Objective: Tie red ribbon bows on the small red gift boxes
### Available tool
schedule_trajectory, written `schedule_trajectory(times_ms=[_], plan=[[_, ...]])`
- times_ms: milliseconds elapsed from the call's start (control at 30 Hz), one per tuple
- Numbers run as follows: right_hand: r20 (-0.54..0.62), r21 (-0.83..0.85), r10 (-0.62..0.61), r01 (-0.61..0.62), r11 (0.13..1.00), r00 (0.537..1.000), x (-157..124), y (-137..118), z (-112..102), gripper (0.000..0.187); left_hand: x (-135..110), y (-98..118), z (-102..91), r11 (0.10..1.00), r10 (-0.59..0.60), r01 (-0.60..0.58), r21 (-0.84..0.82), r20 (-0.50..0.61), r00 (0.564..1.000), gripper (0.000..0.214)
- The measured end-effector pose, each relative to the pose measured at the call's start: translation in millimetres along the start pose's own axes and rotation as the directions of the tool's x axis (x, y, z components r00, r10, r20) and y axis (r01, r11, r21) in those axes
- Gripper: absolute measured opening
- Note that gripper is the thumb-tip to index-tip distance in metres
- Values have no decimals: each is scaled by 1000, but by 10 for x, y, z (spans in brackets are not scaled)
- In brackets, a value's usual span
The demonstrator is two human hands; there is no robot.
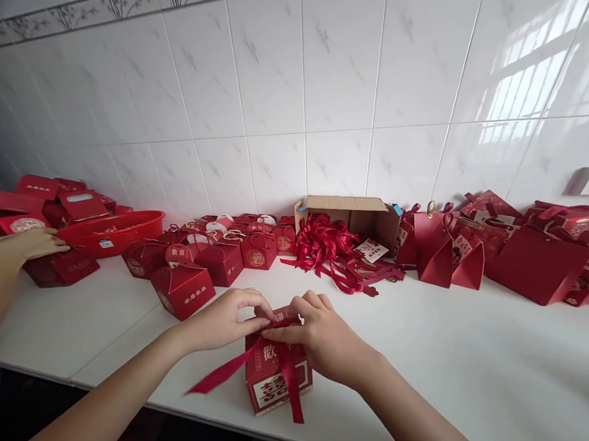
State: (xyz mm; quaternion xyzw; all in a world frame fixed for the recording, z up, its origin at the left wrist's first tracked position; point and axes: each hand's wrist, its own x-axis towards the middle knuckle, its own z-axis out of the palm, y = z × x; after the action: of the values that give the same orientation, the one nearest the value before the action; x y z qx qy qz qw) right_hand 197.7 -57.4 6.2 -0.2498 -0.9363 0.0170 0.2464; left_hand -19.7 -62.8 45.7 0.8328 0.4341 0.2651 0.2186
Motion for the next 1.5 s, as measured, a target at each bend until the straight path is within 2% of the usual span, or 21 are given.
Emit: schedule_trajectory(times_ms=[167,400,567,733,900,1067,1167,1300,1433,1500], plan=[[31,91,9,-12,996,999,21,3,18,45,81,13,-84,999,-51,52,-7,93,994,15],[7,172,29,-29,985,1000,16,26,48,47,178,9,-231,998,-46,39,41,198,979,10],[22,144,0,-3,990,1000,26,36,37,50,162,7,-197,999,-28,38,-31,289,957,12],[77,82,-64,57,995,995,44,56,6,55,172,-54,-123,986,-61,118,-121,395,917,19],[86,98,-67,58,993,994,37,73,5,50,174,-117,-42,972,-19,93,-215,322,946,23],[7,252,-92,88,964,996,26,148,33,45,171,-147,25,974,-61,138,-178,381,923,32],[-37,308,-96,102,946,995,13,189,62,41,161,-187,66,967,-40,125,-224,350,936,29],[-70,302,-89,106,947,994,-1,198,95,44,135,-253,88,951,-32,122,-284,302,953,28],[-93,295,-95,119,948,991,2,204,110,42,111,-290,44,917,22,135,-375,388,922,23],[-95,316,-101,126,940,990,2,218,117,40,110,-290,19,894,36,147,-424,395,918,21]])
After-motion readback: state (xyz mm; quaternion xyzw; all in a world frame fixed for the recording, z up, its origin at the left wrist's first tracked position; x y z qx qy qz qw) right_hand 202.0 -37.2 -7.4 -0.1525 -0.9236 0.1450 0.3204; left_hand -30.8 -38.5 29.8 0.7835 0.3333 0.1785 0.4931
